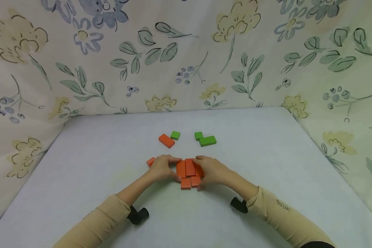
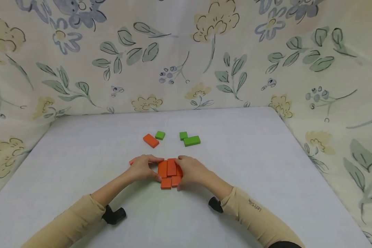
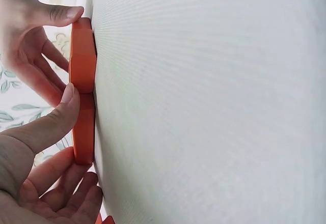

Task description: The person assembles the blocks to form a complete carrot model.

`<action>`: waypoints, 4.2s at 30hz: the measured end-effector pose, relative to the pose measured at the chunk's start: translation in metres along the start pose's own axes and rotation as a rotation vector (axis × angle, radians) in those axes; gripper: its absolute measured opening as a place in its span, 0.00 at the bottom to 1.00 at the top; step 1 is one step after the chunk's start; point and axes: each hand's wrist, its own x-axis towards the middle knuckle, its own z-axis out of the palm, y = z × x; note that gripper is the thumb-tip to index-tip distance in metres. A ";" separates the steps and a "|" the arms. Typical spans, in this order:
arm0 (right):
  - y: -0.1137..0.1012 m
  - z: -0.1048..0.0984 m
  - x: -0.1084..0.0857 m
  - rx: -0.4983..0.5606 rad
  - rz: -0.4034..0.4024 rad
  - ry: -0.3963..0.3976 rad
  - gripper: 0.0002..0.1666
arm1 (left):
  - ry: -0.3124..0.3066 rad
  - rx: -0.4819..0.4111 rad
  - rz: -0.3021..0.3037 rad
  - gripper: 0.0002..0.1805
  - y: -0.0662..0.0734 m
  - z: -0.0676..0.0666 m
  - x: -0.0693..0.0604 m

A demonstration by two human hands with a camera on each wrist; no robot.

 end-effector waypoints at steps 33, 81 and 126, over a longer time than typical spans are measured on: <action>0.003 -0.002 -0.003 0.061 -0.128 -0.030 0.56 | -0.092 0.126 0.181 0.52 0.008 0.010 -0.011; 0.003 -0.031 0.022 0.131 -0.115 0.018 0.33 | -0.147 -0.095 0.109 0.48 -0.005 -0.003 -0.014; -0.010 -0.040 0.071 -0.253 0.017 0.201 0.15 | 0.032 -0.083 0.029 0.22 0.001 0.010 -0.010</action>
